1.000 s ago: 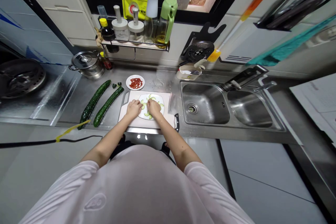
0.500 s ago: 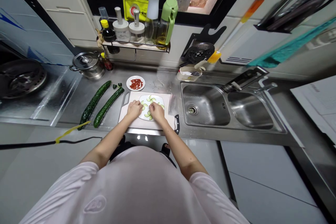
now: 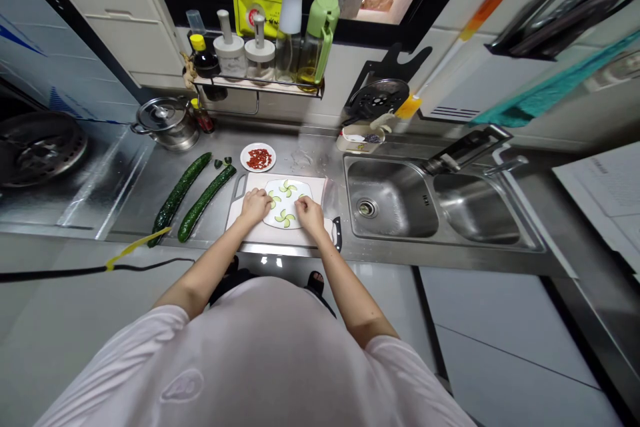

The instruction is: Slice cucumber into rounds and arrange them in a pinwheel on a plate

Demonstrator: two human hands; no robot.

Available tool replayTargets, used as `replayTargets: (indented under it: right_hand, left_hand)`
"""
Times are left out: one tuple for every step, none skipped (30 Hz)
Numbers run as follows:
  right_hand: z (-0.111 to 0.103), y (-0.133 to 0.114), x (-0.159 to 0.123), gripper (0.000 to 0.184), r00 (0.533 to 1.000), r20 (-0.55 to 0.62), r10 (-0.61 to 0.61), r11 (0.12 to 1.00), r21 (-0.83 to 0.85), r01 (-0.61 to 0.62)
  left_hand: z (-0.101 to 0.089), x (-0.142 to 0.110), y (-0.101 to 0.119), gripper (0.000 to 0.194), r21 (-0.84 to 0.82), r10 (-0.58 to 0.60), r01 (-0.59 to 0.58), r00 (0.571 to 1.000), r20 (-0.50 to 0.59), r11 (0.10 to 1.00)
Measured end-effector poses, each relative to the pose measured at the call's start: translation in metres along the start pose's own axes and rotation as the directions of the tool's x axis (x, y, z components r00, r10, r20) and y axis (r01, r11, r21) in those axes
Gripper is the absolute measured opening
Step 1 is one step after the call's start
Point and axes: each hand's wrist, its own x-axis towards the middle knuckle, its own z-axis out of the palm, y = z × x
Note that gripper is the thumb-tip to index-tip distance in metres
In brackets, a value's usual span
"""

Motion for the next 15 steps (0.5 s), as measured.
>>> replayTargets:
  right_hand:
    - [-0.0003,0.0004,-0.0003,0.027,1.0,-0.001,0.0,1.0,0.003,0.0]
    - [-0.0005,0.0007,-0.0005,0.027,1.0,-0.003,0.0,1.0,0.006,0.0]
    - [-0.0006,0.0011,-0.0006,0.027,1.0,-0.008,0.002,1.0,0.007,-0.001]
    - [-0.0006,0.0015,-0.0007,0.027,1.0,-0.011,0.001,1.0,0.01,-0.001]
    - [-0.0005,0.0019,-0.0007,0.027,1.0,-0.016,0.0,1.0,0.014,0.0]
    - [-0.0003,0.0024,-0.0007,0.026,1.0,-0.021,0.0,1.0,0.018,0.001]
    - [-0.0001,0.003,-0.0007,0.026,1.0,-0.025,0.0,1.0,0.024,0.0]
    - [0.0001,0.0036,-0.0007,0.026,1.0,-0.029,0.0,0.999,0.032,0.001]
    - [0.0004,0.0043,-0.0006,0.026,0.999,-0.032,-0.001,0.999,0.039,0.002]
    - [0.0008,0.0049,-0.0006,0.026,0.999,-0.035,-0.004,0.999,0.046,0.005]
    - [0.0012,0.0054,-0.0006,0.026,0.999,-0.036,-0.006,0.999,0.05,0.008]
    - [0.0015,0.0059,-0.0005,0.026,0.999,-0.036,-0.008,0.999,0.052,0.01]
    - [0.0019,0.0063,-0.0005,0.026,0.999,-0.037,-0.008,0.999,0.052,0.01]
    - [0.0022,0.0067,-0.0005,0.026,0.999,-0.036,-0.006,0.999,0.05,0.008]
    - [0.0025,0.007,-0.0004,0.026,0.999,-0.036,-0.002,0.999,0.049,0.004]
  left_hand:
    - [-0.001,0.0011,0.0004,0.027,0.005,-0.007,0.007,1.0,0.004,1.0]
    - [-0.0021,0.0021,0.001,0.027,0.01,-0.009,0.009,1.0,0.007,1.0]
    - [-0.0031,0.0029,0.0015,0.027,0.014,-0.007,0.007,1.0,0.011,1.0]
    - [-0.0041,0.0036,0.002,0.027,0.016,-0.006,0.005,1.0,0.014,1.0]
    - [-0.0049,0.004,0.0024,0.027,0.017,-0.003,0.003,1.0,0.017,1.0]
    - [-0.0054,0.0044,0.0028,0.027,0.017,-0.001,0.001,1.0,0.018,1.0]
    - [-0.0057,0.0047,0.003,0.027,0.017,0.0,0.0,1.0,0.016,1.0]
    - [-0.0058,0.005,0.0031,0.026,0.018,0.002,-0.002,1.0,0.013,1.0]
    - [-0.0056,0.0053,0.0032,0.026,0.02,0.003,-0.004,1.0,0.009,1.0]
    - [-0.0053,0.0057,0.0032,0.026,0.02,0.004,-0.004,1.0,0.004,1.0]
    - [-0.0048,0.0061,0.0033,0.026,0.019,0.003,-0.003,1.0,0.0,1.0]
    - [-0.0042,0.0066,0.0034,0.026,0.015,-0.001,0.001,1.0,-0.004,1.0]
    - [-0.0036,0.0071,0.0036,0.025,0.008,-0.007,0.007,1.0,-0.008,1.0]
    - [-0.003,0.0076,0.0039,0.025,-0.001,-0.017,0.017,1.0,-0.014,1.0]
    - [-0.0024,0.0082,0.0043,0.024,-0.012,-0.029,0.029,0.999,-0.023,1.0]
